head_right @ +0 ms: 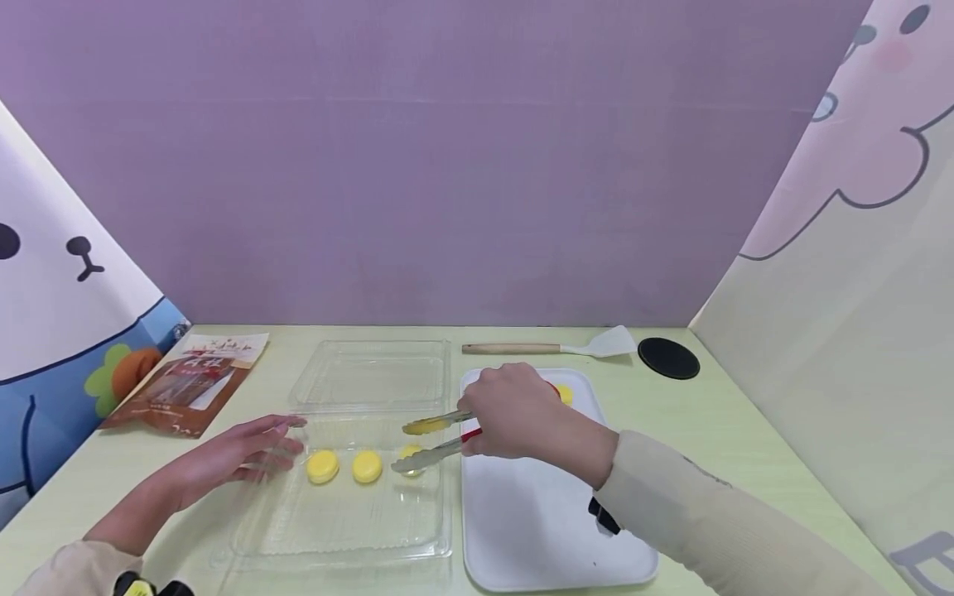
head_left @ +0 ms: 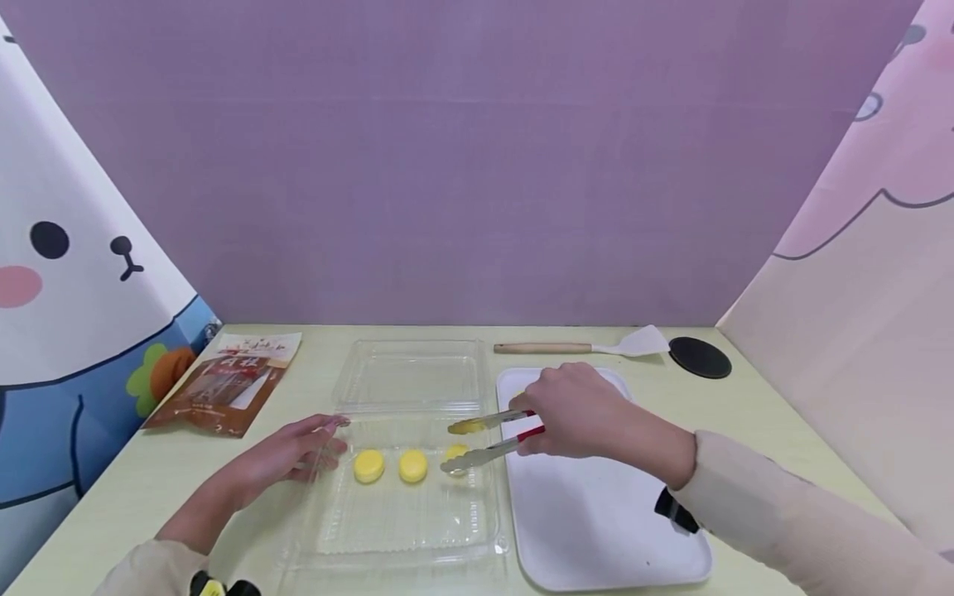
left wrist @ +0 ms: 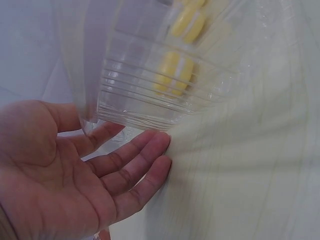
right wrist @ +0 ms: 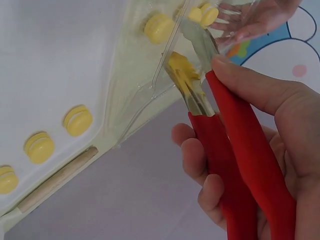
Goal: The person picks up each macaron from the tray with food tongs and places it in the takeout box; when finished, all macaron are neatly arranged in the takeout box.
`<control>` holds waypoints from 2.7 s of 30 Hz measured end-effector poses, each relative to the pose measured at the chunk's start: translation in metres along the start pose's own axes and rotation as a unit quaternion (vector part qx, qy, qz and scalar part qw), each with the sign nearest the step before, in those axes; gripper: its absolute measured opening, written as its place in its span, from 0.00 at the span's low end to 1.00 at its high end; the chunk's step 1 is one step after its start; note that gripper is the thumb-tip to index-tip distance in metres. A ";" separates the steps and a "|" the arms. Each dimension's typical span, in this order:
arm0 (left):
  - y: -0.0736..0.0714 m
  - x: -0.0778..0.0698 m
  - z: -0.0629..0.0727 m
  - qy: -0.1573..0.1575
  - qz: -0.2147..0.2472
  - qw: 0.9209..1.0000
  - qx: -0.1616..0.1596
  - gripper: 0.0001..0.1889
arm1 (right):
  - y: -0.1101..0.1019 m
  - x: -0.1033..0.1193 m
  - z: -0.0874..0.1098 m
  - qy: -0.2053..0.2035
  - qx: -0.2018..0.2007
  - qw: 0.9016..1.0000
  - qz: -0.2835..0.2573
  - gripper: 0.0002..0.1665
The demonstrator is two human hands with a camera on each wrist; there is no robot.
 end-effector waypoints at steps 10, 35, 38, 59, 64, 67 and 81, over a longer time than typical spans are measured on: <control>-0.001 -0.002 -0.001 0.011 0.002 1.000 -0.001 0.31 | -0.013 -0.029 0.031 0.030 -0.047 0.998 -0.042 0.23; -0.001 -0.001 0.001 0.003 0.003 1.000 0.001 0.32 | 0.002 -0.110 0.109 0.135 -0.143 0.972 -0.126 0.36; -0.002 -0.002 0.002 0.003 0.004 1.000 0.000 0.31 | 0.010 -0.118 0.115 0.148 -0.143 0.971 -0.125 0.37; 0.000 -0.005 0.002 0.004 0.000 1.000 0.002 0.29 | 0.080 -0.172 0.153 0.243 -0.097 0.952 -0.160 0.41; -0.002 -0.006 0.002 0.005 -0.008 1.000 0.003 0.30 | 0.097 -0.182 0.154 0.251 -0.084 0.949 -0.173 0.41; -0.003 -0.005 0.003 0.001 -0.008 1.000 0.002 0.31 | 0.104 -0.188 0.154 0.255 -0.083 0.947 -0.175 0.41; 0.000 -0.002 0.004 0.001 -0.001 1.000 0.005 0.32 | 0.126 -0.206 0.148 0.262 -0.081 0.946 -0.173 0.38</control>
Point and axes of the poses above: each hand's wrist, its own z-axis away from the middle knuckle, its own y-axis out of the palm, x = y × z, the point moved 10 cm from there along -z, towards the middle knuckle, and after that the axes turned 1 degree about z, right-handed, at the moved point
